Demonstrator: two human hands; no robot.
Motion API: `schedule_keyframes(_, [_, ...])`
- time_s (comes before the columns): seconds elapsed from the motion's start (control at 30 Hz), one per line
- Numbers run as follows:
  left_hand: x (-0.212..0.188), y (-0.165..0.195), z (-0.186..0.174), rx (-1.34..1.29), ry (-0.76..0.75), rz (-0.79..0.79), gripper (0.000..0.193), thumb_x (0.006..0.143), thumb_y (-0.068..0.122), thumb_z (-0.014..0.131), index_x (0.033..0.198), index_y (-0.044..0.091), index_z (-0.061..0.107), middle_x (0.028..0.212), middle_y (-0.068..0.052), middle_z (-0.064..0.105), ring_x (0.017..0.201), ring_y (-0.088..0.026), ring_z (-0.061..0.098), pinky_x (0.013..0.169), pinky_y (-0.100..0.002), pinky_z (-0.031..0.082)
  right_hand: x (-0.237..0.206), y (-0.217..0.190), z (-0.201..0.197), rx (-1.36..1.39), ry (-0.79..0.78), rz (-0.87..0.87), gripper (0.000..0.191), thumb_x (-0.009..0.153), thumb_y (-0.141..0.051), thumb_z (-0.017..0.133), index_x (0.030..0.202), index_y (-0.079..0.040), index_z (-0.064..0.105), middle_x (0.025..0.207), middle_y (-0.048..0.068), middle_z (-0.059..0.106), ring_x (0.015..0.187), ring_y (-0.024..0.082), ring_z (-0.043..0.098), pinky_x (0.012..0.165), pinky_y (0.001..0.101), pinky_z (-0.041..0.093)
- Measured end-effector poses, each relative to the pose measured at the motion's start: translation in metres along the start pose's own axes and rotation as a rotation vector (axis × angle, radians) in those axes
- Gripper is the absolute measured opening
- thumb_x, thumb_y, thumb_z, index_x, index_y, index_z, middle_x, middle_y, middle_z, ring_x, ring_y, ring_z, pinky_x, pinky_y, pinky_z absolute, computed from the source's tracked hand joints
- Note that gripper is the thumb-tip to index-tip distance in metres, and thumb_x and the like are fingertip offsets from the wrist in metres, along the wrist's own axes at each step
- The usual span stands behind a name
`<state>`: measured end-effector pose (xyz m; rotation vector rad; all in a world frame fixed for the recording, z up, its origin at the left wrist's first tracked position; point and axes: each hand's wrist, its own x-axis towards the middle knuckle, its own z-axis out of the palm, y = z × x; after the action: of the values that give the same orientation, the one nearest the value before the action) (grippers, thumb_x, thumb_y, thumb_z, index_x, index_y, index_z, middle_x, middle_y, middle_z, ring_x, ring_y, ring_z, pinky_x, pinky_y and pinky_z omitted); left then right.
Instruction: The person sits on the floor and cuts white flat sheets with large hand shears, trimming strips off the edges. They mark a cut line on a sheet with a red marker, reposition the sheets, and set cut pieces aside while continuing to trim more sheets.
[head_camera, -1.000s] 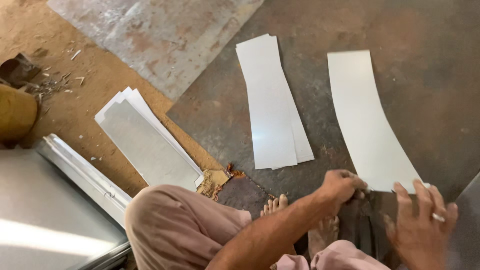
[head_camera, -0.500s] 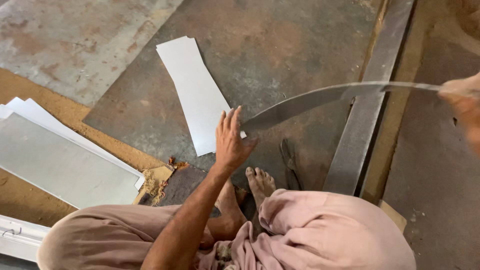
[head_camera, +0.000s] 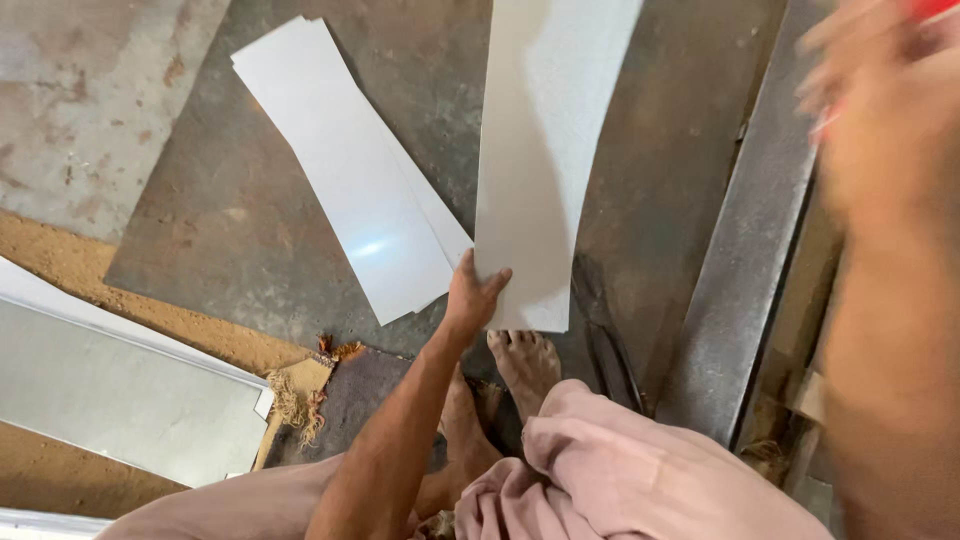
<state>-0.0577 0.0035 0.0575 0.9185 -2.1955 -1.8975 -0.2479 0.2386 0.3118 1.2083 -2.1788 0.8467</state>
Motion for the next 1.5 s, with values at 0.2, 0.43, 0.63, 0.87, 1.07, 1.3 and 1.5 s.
schedule_keyframes(0.2, [0.059, -0.026, 0.025, -0.093, -0.035, -0.422, 0.048, 0.085, 0.01, 0.073, 0.127, -0.003, 0.054, 0.11, -0.021, 0.072, 0.094, -0.028, 0.072, 0.077, -0.042, 0.061, -0.172, -0.034, 0.192, 0.437, -0.544, 1.3, 0.05, 0.084, -0.024, 0.08, 0.126, -0.003, 0.061, 0.094, 0.006, 0.071, 0.072, 0.016, 0.068, 0.052, 0.0342, 0.056])
schedule_keyframes(0.43, [-0.005, -0.013, 0.014, 0.4, 0.079, 0.333, 0.075, 0.084, 0.004, 0.071, 0.151, -0.003, 0.039, 0.12, -0.028, 0.068, 0.103, -0.043, 0.069, 0.084, -0.048, 0.057, -0.243, -0.02, 0.214, 0.719, -0.376, 1.451, 0.042, 0.084, -0.014, 0.078, 0.121, -0.002, 0.061, 0.089, 0.001, 0.067, 0.065, 0.009, 0.061, 0.046, 0.0285, 0.054])
schedule_keyframes(0.63, [0.001, -0.024, 0.015, 0.427, 0.098, 0.165, 0.065, 0.091, 0.007, 0.068, 0.152, 0.003, 0.047, 0.108, -0.025, 0.072, 0.093, -0.041, 0.072, 0.081, -0.048, 0.057, -0.248, -0.038, 0.225, 0.672, -0.355, 1.432, 0.026, 0.087, -0.013, 0.075, 0.106, -0.001, 0.062, 0.082, 0.005, 0.066, 0.062, 0.008, 0.06, 0.044, 0.0291, 0.054])
schedule_keyframes(0.87, [0.0, -0.066, 0.002, 0.069, 0.073, -0.208, 0.043, 0.087, 0.005, 0.071, 0.13, -0.001, 0.067, 0.092, -0.015, 0.078, 0.076, -0.022, 0.075, 0.07, -0.036, 0.06, -0.269, -0.028, 0.223, 0.529, -0.348, 1.293, 0.033, 0.087, -0.015, 0.076, 0.108, 0.003, 0.059, 0.081, 0.008, 0.067, 0.06, 0.013, 0.065, 0.047, 0.0312, 0.058])
schedule_keyframes(1.07, [-0.024, -0.074, 0.001, -0.452, 0.124, -0.344, 0.043, 0.094, -0.003, 0.064, 0.137, -0.005, 0.061, 0.089, -0.009, 0.07, 0.07, -0.013, 0.066, 0.061, -0.028, 0.06, -0.277, -0.039, 0.199, 0.345, -0.475, 0.77, 0.074, 0.073, -0.015, 0.088, 0.134, 0.006, 0.051, 0.105, 0.029, 0.07, 0.093, 0.042, 0.071, 0.077, 0.0477, 0.056])
schedule_keyframes(1.3, [-0.035, -0.086, 0.015, -0.531, 0.189, -0.373, 0.041, 0.095, -0.007, 0.062, 0.135, -0.009, 0.061, 0.098, -0.012, 0.073, 0.075, -0.014, 0.069, 0.067, -0.027, 0.063, -0.278, -0.035, 0.195, 0.305, -0.624, 0.821, 0.065, 0.084, -0.012, 0.083, 0.139, 0.001, 0.052, 0.119, 0.03, 0.067, 0.111, 0.047, 0.065, 0.089, 0.0501, 0.054])
schedule_keyframes(1.5, [-0.04, -0.087, 0.016, -0.541, 0.184, -0.378, 0.039, 0.095, -0.007, 0.06, 0.135, -0.009, 0.061, 0.102, -0.014, 0.074, 0.081, -0.018, 0.075, 0.064, -0.027, 0.063, -0.272, -0.04, 0.191, 0.306, -0.58, 0.733, 0.067, 0.083, -0.008, 0.083, 0.14, 0.002, 0.05, 0.123, 0.03, 0.066, 0.111, 0.048, 0.064, 0.089, 0.0506, 0.053])
